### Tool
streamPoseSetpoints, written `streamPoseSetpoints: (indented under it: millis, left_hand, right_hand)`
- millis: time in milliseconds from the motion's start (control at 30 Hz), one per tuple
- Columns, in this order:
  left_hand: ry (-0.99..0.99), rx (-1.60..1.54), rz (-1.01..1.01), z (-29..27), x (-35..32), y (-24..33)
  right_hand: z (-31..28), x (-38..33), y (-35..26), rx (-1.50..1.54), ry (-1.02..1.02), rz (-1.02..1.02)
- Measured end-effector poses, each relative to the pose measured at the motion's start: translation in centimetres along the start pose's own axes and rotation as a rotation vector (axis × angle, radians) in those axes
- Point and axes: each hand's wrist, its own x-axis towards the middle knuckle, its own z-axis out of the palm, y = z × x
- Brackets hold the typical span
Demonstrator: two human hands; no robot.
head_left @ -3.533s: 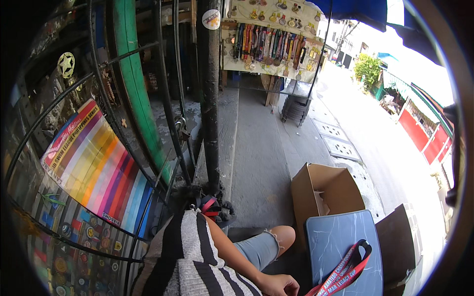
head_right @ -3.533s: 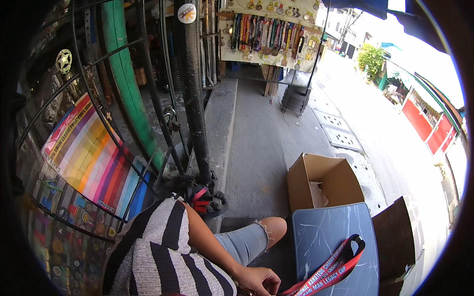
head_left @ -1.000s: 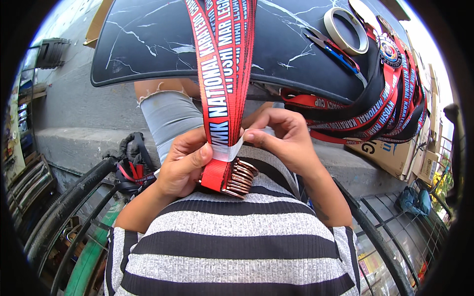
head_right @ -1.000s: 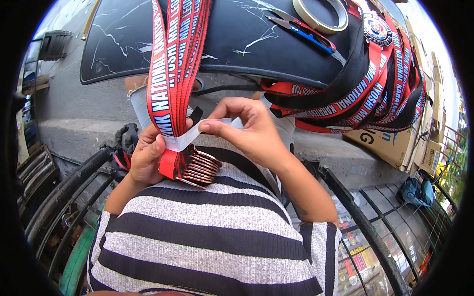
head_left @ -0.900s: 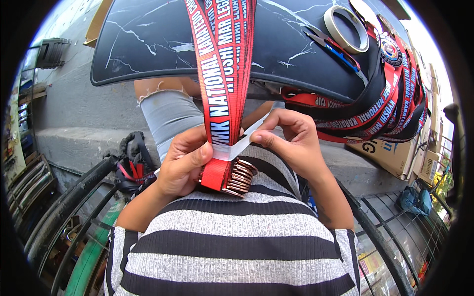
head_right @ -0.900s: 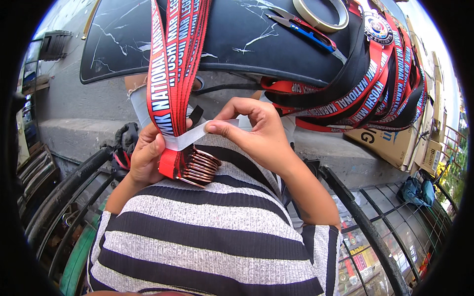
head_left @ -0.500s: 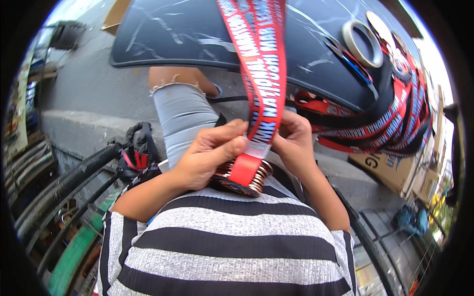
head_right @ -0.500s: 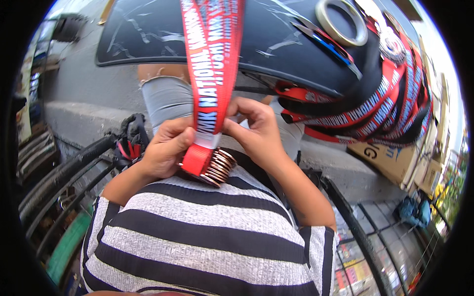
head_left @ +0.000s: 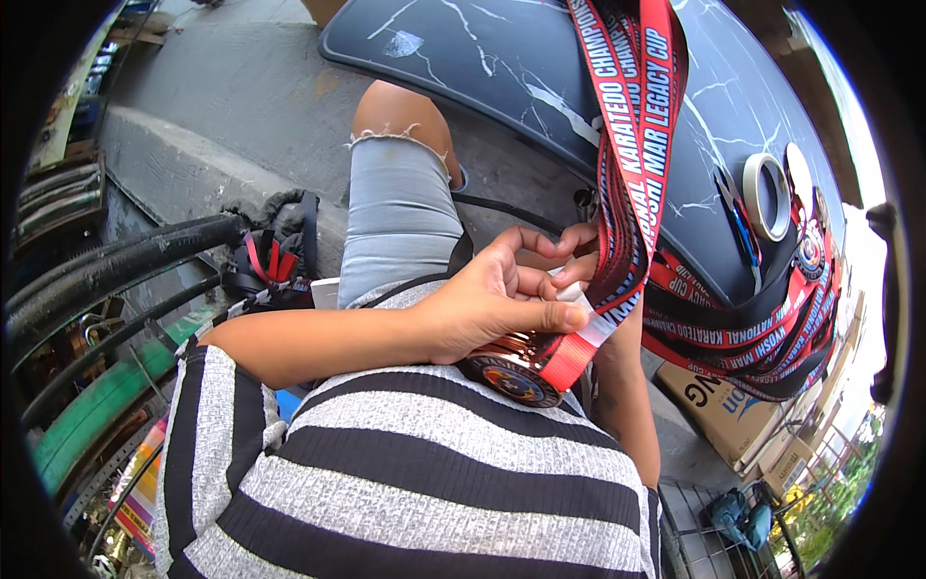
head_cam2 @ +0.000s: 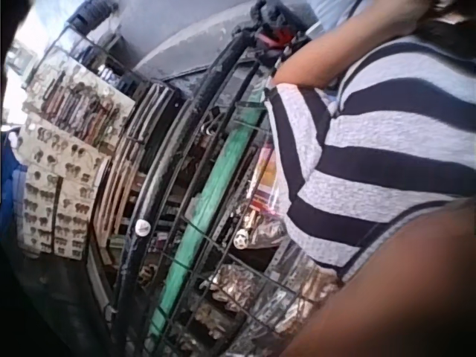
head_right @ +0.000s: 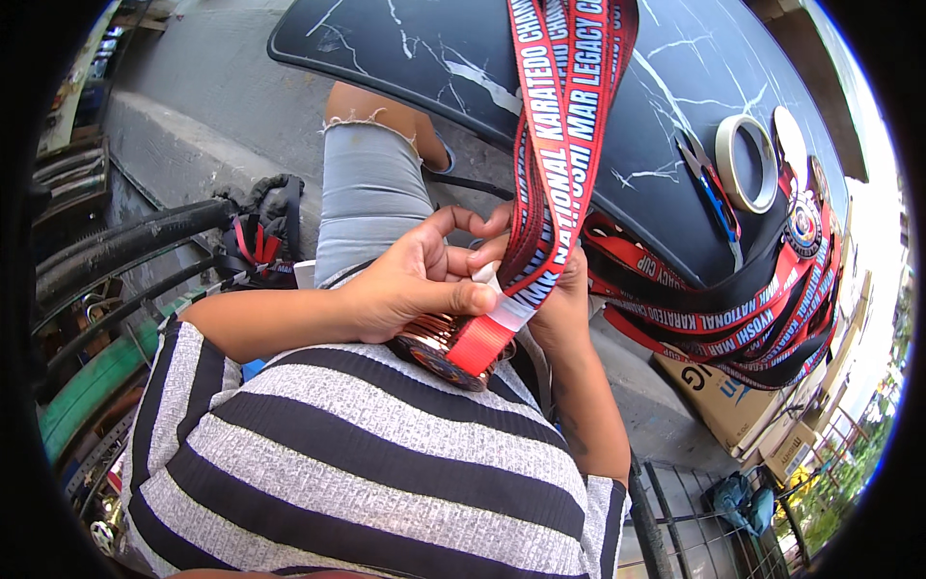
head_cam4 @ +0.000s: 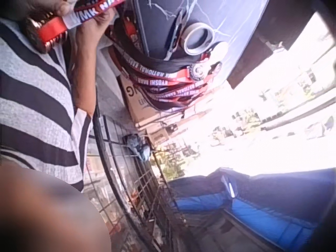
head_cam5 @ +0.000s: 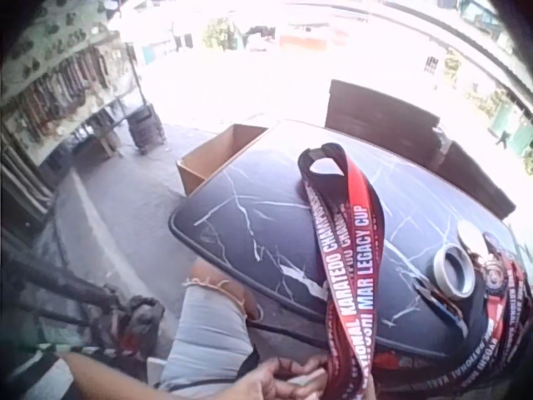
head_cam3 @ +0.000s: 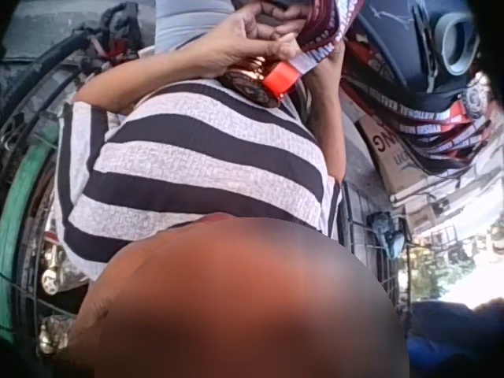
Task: The person assembles medals by attaching red lanyards to metal medallions and securing them with white tape. They handle multiple lanyards and medallions, using tape to fasten the connections and place the finished items on a nearby table.
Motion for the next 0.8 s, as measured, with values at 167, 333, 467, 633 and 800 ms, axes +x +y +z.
streamPoseSetpoints:
  millis: [167,333,467,633,800]
  left_hand:
    - [-0.031,0.024,-0.073,-0.4,-0.1,0.6]
    - [-0.004,-0.07,-0.003,-0.2,-0.1,0.6]
    - [0.001,-0.035,0.063,-0.2,0.0,0.5]
    - [-0.002,0.047,0.169,-0.3,0.0,0.3]
    - [0.005,0.074,0.267,-0.2,-0.3,-0.5]
  right_hand:
    - [0.0,1.2,-1.4,-0.14,-0.081,-0.012]
    - [-0.1,1.3,-3.1,-0.568,0.046,0.006]
    - [1.7,0.3,-6.6,-1.115,0.18,-0.029]
    - [7.5,-1.8,-12.9,-1.323,0.351,-0.259]
    - [7.8,4.3,-13.2,-1.662,-0.618,-0.407]
